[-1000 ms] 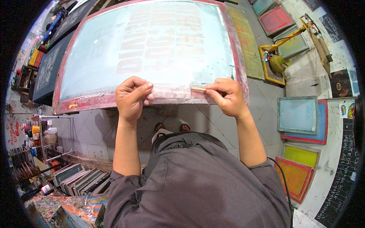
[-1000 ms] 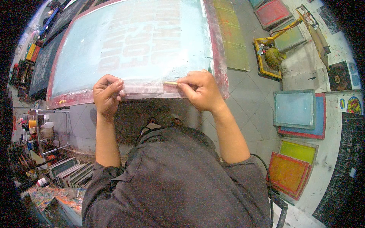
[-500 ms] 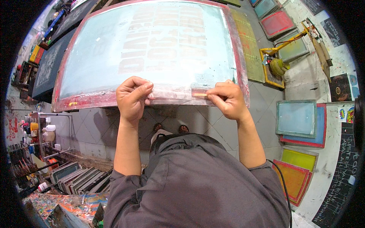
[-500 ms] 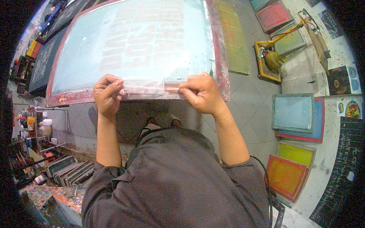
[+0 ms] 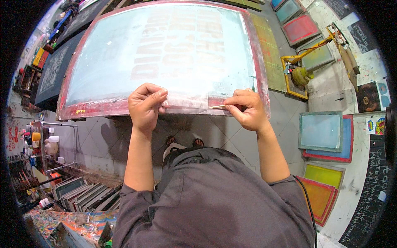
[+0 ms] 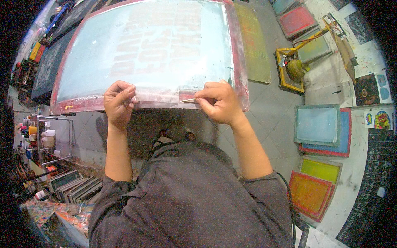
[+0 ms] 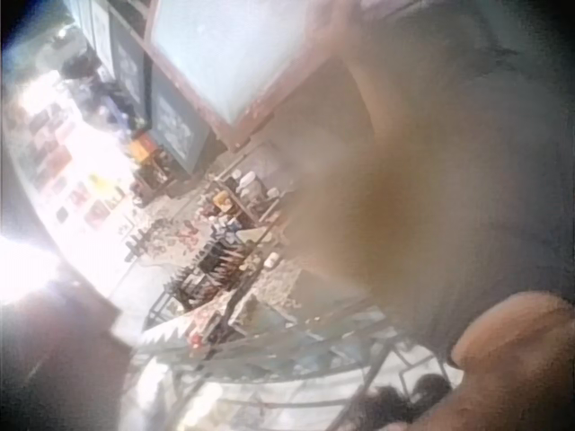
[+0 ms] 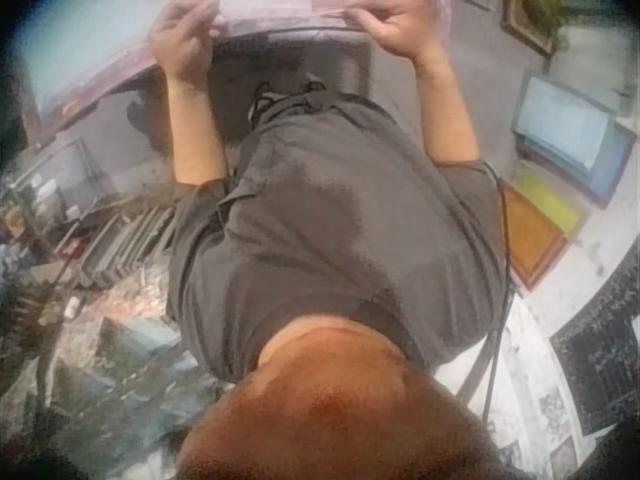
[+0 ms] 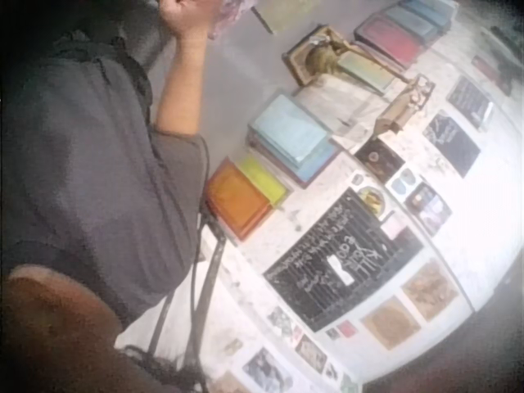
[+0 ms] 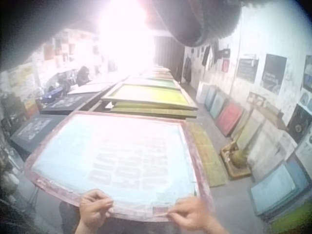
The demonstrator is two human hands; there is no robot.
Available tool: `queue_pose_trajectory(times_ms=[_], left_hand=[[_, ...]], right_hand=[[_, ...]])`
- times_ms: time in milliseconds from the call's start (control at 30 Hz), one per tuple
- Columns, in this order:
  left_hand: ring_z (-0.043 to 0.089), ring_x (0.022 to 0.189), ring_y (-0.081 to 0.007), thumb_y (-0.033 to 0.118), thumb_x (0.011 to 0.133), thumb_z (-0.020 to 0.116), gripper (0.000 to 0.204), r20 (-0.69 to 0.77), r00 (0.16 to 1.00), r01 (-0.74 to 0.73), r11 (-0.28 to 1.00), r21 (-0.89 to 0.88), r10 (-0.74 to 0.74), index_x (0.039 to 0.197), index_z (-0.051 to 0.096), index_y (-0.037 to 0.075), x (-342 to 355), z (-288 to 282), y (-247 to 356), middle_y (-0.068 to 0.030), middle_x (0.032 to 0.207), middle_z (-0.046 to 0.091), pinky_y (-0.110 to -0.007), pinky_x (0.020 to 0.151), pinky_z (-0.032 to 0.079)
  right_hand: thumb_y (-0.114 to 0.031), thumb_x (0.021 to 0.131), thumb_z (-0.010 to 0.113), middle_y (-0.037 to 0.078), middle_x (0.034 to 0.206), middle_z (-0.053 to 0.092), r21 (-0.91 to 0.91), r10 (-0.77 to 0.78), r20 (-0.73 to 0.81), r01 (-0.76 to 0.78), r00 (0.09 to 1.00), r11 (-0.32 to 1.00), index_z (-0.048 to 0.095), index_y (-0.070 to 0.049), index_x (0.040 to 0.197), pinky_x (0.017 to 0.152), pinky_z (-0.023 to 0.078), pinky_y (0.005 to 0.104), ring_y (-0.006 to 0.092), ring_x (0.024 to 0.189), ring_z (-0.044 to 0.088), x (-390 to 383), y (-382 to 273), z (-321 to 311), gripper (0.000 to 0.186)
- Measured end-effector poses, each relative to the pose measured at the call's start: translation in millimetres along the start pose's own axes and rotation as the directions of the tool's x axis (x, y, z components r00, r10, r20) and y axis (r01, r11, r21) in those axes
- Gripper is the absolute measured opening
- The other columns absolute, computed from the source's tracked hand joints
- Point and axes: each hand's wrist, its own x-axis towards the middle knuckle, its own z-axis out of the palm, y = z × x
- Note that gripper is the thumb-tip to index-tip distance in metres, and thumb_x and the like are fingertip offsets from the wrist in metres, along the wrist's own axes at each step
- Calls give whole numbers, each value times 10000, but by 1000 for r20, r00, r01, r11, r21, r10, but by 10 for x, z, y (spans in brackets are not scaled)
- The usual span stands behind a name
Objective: The person removes masking tape from the edges of a screen printing frame, cleans the frame with a cloth, and uses a small stick to scrape or mark the screen surface. The person handles the frame, tape, cloth, and stick throughout the process.
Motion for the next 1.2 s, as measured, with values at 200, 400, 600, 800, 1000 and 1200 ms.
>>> queue_pose_trajectory(times_ms=[200, 400, 600, 800, 1000, 1200], left_hand=[[557, 519, -119, 16, 766, 659, 68, 13, 1000, 3, 1000, -8, -3, 767, 599, -16, -5, -22, -2, -84, 669, 604, -206, 427, 427], [553, 520, -118, 17, 769, 653, 65, 11, 1000, -8, 1000, 8, 7, 765, 596, -14, 8, -10, -15, -80, 665, 598, -204, 427, 424], [550, 520, -115, 13, 771, 650, 65, 16, 1000, 22, 1000, -8, -22, 757, 592, -12, 2, -26, 10, -83, 665, 598, -200, 424, 419], [551, 520, -119, 10, 774, 644, 65, 11, 1000, 0, 1000, -3, 1, 757, 587, -15, -14, 14, -5, -88, 661, 594, -198, 423, 419], [549, 518, -121, 14, 778, 643, 68, -11, 1000, 7, 999, -31, -8, 762, 586, -20, -25, 5, -1, -87, 657, 593, -201, 426, 421], [544, 512, -118, 19, 778, 641, 62, -5, 1000, 6, 1000, -14, -6, 771, 592, -18, -10, 8, 0, -81, 655, 592, -200, 422, 419]], right_hand=[[-27, 662, 630, 17, 544, 480, -30, 14, -13, -15, 1000, 999, 651, -67, 713, 553, 276, 287, 146, 489, 399, -16, -15, 15, 68], [-109, 660, 631, 48, 574, 516, -172, -67, -11, 64, 998, 983, 648, -110, 710, 544, 309, 335, 237, 512, 469, -17, -25, 55, 53], [-1, 713, 609, 9, 593, 486, 196, 203, -135, -175, 970, 965, 647, -18, 756, 499, 307, 255, 102, 519, 407, 140, -94, 11, 60], [-19, 668, 630, 55, 549, 500, 96, 125, -226, -106, 966, 990, 656, -28, 709, 428, 332, 268, 131, 459, 451, 89, 11, 141, 49], [-1, 636, 624, 71, 545, 501, 16, -72, -159, 76, 985, 997, 647, -20, 689, 436, 364, 290, 182, 465, 480, 98, -35, 144, 61], [7, 646, 621, 75, 543, 498, 149, 56, -143, -35, 988, 988, 638, -10, 690, 432, 356, 280, 160, 459, 468, 52, 10, 95, 49]])
